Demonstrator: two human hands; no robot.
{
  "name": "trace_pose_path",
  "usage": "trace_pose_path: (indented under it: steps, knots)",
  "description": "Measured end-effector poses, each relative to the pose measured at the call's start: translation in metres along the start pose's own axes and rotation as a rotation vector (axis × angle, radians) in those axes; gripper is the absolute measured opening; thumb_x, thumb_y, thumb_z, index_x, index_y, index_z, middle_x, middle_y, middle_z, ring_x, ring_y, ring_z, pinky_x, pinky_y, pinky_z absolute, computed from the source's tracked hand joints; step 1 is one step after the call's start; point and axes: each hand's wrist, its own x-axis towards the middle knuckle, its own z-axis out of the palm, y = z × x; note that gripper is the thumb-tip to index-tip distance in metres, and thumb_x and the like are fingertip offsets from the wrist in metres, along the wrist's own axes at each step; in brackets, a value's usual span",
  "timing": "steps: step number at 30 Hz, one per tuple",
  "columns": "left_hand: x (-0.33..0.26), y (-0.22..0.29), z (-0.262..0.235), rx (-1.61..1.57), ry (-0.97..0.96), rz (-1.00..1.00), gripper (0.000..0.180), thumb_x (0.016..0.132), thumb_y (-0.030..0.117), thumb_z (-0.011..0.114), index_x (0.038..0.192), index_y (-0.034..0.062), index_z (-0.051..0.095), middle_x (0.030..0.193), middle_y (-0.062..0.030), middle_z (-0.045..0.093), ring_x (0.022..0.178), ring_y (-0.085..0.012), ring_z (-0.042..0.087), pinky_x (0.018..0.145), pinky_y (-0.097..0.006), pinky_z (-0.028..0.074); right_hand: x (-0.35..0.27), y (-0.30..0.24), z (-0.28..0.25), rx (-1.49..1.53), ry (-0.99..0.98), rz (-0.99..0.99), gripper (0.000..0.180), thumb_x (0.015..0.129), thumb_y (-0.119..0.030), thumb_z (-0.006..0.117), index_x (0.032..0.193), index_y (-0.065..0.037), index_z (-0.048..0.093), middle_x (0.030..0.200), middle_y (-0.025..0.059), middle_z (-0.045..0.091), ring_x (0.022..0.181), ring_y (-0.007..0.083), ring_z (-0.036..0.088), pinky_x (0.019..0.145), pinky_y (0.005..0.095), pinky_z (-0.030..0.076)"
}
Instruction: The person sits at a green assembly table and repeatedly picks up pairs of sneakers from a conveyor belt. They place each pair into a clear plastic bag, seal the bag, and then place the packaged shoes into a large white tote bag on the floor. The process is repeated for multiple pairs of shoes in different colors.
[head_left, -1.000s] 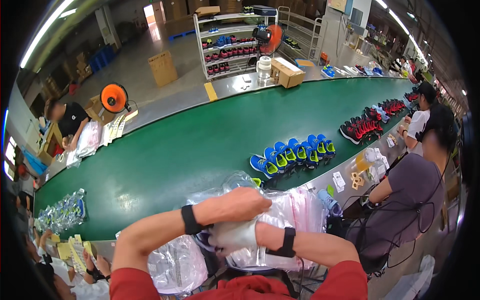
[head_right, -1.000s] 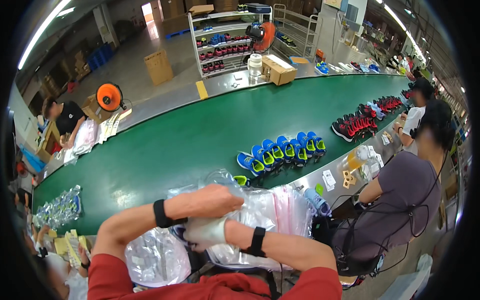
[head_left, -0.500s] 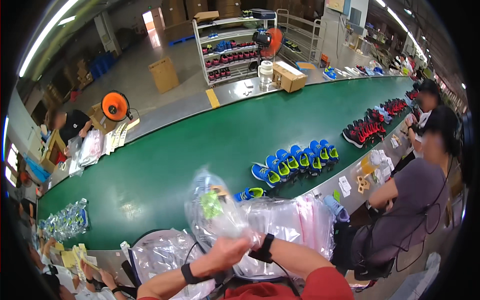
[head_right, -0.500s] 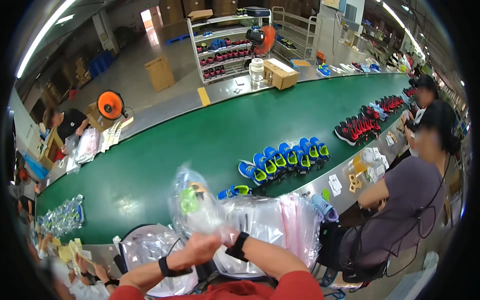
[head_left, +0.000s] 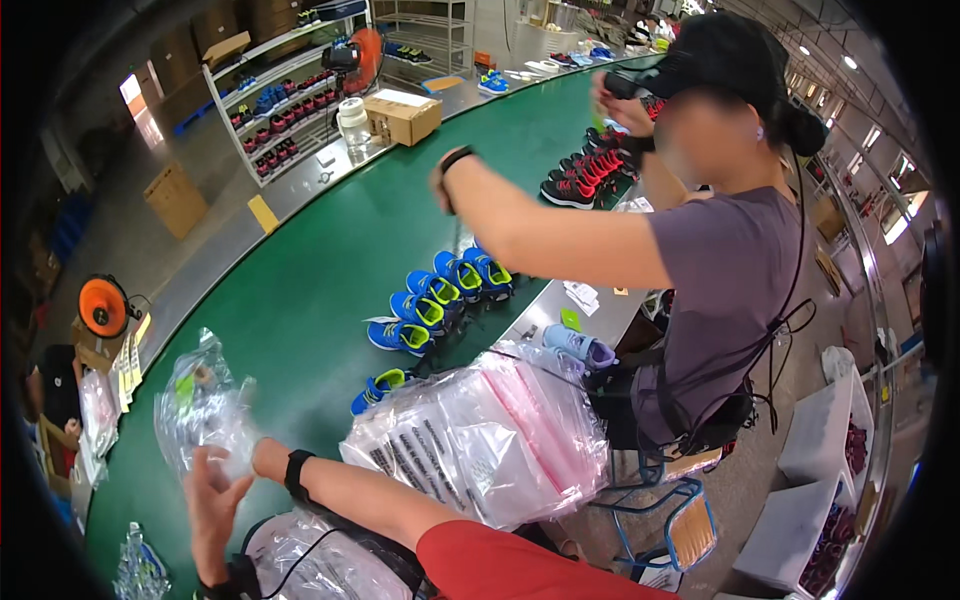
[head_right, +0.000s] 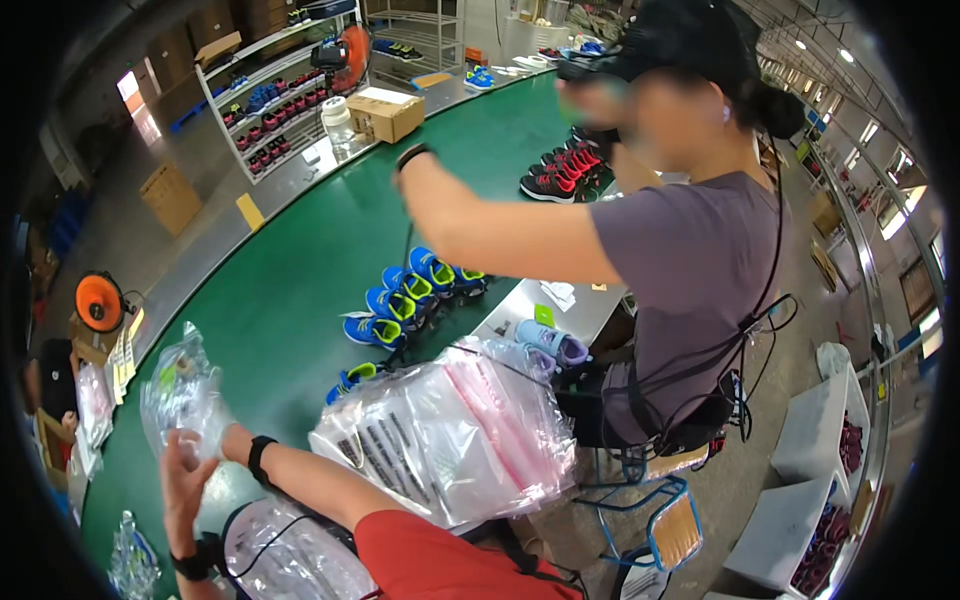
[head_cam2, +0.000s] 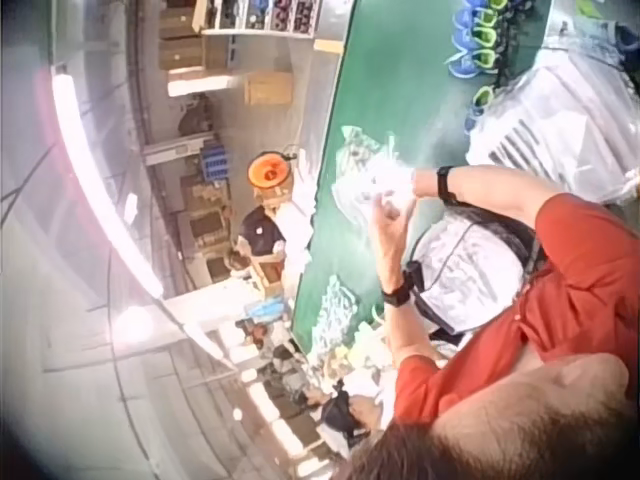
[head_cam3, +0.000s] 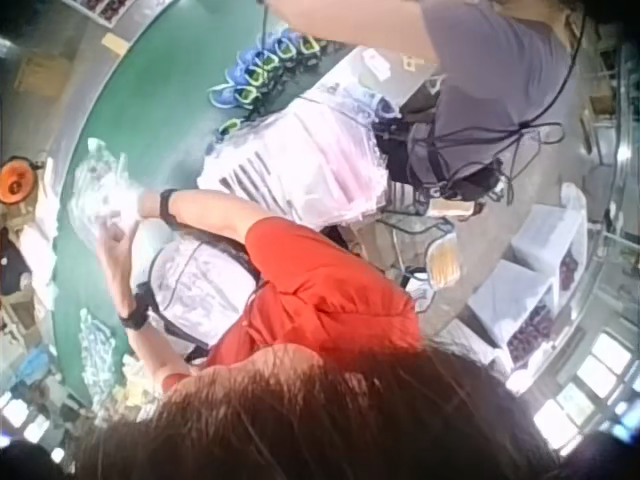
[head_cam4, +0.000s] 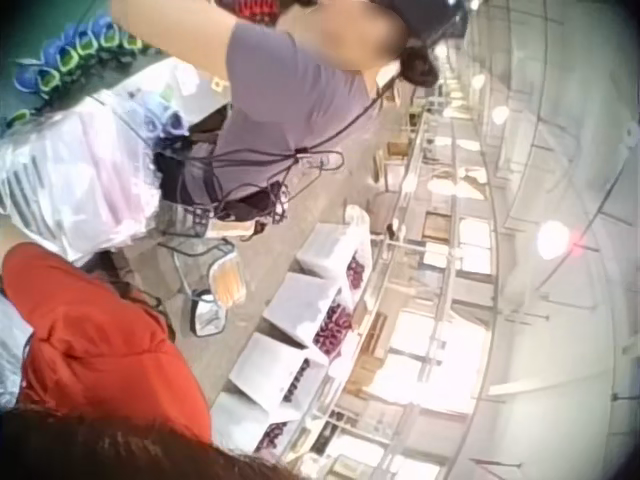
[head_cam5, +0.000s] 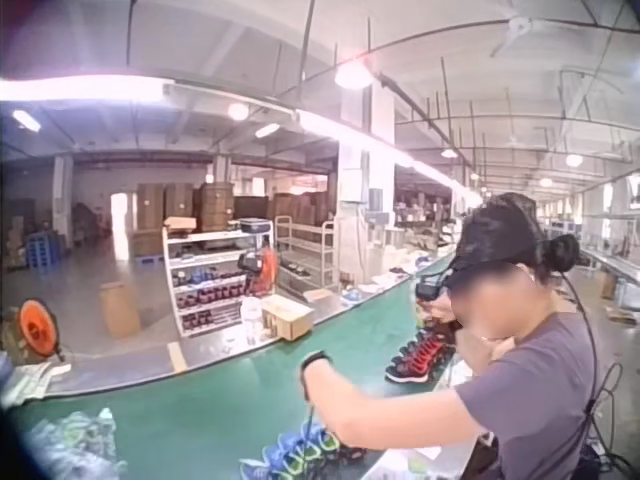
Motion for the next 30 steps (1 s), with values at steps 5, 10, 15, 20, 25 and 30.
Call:
trace_pose_path:
  steps: [5,10,15,20,25,30]
  knots:
    - [-0.011,-0.073,-0.009,-0.348,0.209,-0.201,0.006,0.09,0.012,0.056,0.09,0.0067,0.054,0.055,0.0068,0.039,0.044,-0.001,0.033,0.039,-0.02,0.025,-0.061,-0.007,-0.043,0.413,-0.236,0.123,0.025,0.075,-0.027,0.057,0.092,-0.01,0.066,0.086,0.0164,0.066,0.086,0.0336,0.063,0.079,0.0439,0.046]
    - [-0.013,0.023,0.054,-0.61,-0.145,-0.182,0.02,0.092,0.023,0.051,0.087,0.0044,0.057,0.066,0.0016,0.051,0.045,-0.0076,0.049,0.039,-0.022,0.041,-0.204,0.034,-0.092,0.722,0.004,0.324,0.034,0.085,-0.035,0.056,0.095,-0.003,0.061,0.078,0.0142,0.063,0.072,0.0263,0.062,0.067,0.0374,0.048]
    - [-0.017,0.083,0.132,-0.754,-0.557,0.124,0.019,0.094,0.015,0.052,0.105,0.0012,0.059,0.081,-0.0072,0.061,0.065,-0.0137,0.06,0.051,-0.027,0.051,-0.262,0.019,-0.134,1.31,0.136,0.523,0.023,0.09,-0.026,0.057,0.092,-0.004,0.06,0.077,0.0044,0.058,0.072,0.012,0.059,0.065,0.0295,0.049]
    - [0.0,0.076,0.13,-1.099,-0.103,-0.094,0.01,0.095,0.013,0.05,0.09,0.0052,0.054,0.056,0.0037,0.046,0.045,-0.0038,0.043,0.039,-0.021,0.04,-0.333,0.046,-0.162,1.24,0.506,0.88,0.024,0.088,-0.026,0.058,0.091,-0.003,0.053,0.072,0.0037,0.053,0.065,0.0133,0.058,0.058,0.0313,0.048]
    - [-0.007,0.1,0.143,-0.627,0.041,0.137,0.022,0.097,0.014,0.044,0.078,0.0072,0.052,0.05,0.0069,0.036,0.039,-0.0022,0.034,0.033,-0.021,0.026,-0.33,0.033,-0.152,0.409,0.541,0.673,0.024,0.084,-0.021,0.06,0.097,-0.005,0.05,0.074,0.0131,0.054,0.068,0.0277,0.06,0.06,0.0373,0.048]
    - [-0.005,0.106,0.143,-0.613,-0.04,0.073,0.018,0.097,0.019,0.046,0.092,0.0055,0.056,0.046,0.0067,0.035,0.035,-0.0019,0.031,0.032,-0.021,0.022,-0.323,0.085,-0.168,0.436,0.689,0.532,0.031,0.083,-0.021,0.06,0.107,-0.002,0.054,0.086,0.0189,0.061,0.077,0.0348,0.061,0.071,0.0421,0.048]
